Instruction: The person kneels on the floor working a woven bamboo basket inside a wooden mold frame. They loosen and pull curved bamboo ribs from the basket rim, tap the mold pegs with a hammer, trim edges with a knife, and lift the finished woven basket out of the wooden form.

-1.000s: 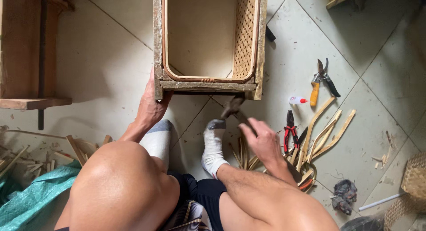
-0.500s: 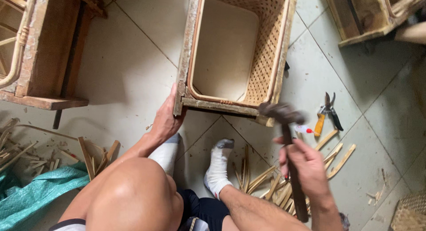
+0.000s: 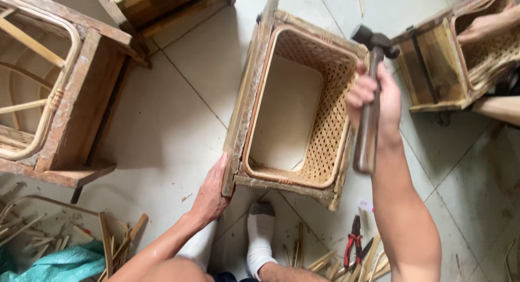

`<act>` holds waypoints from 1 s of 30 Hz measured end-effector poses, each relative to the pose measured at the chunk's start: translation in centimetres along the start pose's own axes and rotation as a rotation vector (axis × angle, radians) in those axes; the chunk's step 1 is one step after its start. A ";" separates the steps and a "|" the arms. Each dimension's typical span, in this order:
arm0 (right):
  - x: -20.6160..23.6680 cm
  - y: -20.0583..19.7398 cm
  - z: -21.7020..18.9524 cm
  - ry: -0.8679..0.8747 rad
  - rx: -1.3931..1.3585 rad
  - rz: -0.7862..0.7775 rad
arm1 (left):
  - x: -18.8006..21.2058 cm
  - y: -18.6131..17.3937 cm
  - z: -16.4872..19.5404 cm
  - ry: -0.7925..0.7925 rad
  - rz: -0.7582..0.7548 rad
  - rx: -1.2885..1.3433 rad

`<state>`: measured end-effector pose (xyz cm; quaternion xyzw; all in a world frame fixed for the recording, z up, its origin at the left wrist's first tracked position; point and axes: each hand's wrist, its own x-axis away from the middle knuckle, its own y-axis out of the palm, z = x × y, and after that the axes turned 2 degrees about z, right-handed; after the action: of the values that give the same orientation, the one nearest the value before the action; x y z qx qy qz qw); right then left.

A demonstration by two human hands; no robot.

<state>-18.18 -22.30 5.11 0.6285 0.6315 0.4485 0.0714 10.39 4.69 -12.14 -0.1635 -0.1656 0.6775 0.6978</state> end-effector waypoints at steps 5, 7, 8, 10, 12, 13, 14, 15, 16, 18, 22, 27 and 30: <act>-12.9 4.6 1.5 0.007 0.238 0.257 | -0.8 -0.7 0.3 -0.006 -0.039 -0.037; -15.5 4.5 3.6 0.217 0.421 0.092 | -1.0 -1.1 0.3 -0.048 -0.055 0.027; -16.3 4.1 4.0 0.270 0.332 0.006 | -1.1 -1.2 0.3 -0.067 -0.064 0.059; -17.1 3.3 4.6 0.376 0.155 -0.164 | -1.2 -1.5 0.3 -0.098 -0.084 0.046; -16.6 2.5 3.4 0.290 0.130 -0.146 | -1.2 -1.6 0.4 -0.099 -0.087 0.046; -16.0 2.2 2.4 0.249 0.119 -0.133 | -1.2 -1.6 0.5 -0.088 -0.082 0.057; -15.0 1.9 1.2 0.186 0.143 -0.123 | -1.1 -1.7 0.8 -0.075 -0.079 0.071; -13.6 1.7 -0.1 0.122 0.170 -0.115 | -1.0 -1.7 1.0 -0.088 -0.086 0.053; -12.2 1.5 -1.6 0.055 0.201 -0.111 | -1.0 -1.9 1.2 -0.097 -0.087 0.036; -8.4 0.6 -4.5 -0.091 0.459 -0.073 | -1.3 -2.3 1.5 -0.103 -0.096 -0.017; -3.3 -1.8 -7.6 -0.308 0.933 0.183 | -3.1 -4.0 1.0 -0.123 -0.171 -0.083; -1.2 -3.3 -7.5 -0.369 1.264 0.283 | -3.5 -4.8 1.0 -0.112 -0.230 -0.094; -1.7 -3.2 -7.5 -0.469 1.587 0.235 | -3.3 -4.2 1.4 -0.062 -0.166 -0.142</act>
<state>-25.06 -26.68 6.60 0.6309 0.6589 -0.2674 -0.3103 13.42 1.23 -9.00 -0.1770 -0.2475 0.6085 0.7329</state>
